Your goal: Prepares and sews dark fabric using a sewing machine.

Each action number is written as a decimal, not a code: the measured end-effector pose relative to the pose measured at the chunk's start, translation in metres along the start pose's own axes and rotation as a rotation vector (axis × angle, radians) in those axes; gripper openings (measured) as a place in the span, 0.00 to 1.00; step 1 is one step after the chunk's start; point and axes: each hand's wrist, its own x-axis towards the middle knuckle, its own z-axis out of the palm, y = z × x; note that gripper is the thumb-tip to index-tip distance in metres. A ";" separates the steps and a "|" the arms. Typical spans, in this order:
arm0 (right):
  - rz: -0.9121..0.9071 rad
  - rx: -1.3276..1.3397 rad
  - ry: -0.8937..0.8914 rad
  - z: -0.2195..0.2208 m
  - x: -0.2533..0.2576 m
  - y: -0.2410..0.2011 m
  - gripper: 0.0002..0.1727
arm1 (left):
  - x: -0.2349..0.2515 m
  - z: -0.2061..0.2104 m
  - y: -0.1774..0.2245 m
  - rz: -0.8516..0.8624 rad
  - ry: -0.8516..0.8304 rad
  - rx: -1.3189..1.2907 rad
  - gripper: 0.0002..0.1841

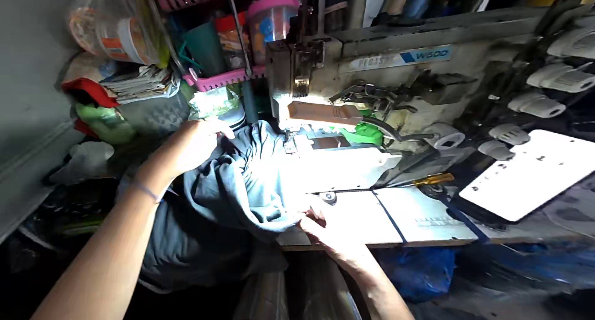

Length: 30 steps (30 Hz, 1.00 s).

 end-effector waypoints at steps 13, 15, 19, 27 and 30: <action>0.112 0.145 0.084 -0.015 0.014 -0.014 0.07 | -0.017 -0.053 -0.052 -0.129 0.270 -0.400 0.10; 0.104 0.162 0.087 -0.014 0.021 -0.017 0.08 | -0.041 -0.104 -0.049 0.047 0.333 -0.733 0.10; 0.007 0.150 0.099 -0.008 0.028 -0.025 0.08 | -0.062 -0.167 -0.083 0.282 0.162 -0.677 0.08; -0.368 -0.393 0.270 0.010 0.033 -0.033 0.14 | -0.075 -0.196 -0.117 0.082 0.201 -0.126 0.09; -0.303 -0.170 0.219 0.006 0.027 -0.050 0.07 | -0.064 -0.199 -0.116 0.062 0.266 -0.132 0.09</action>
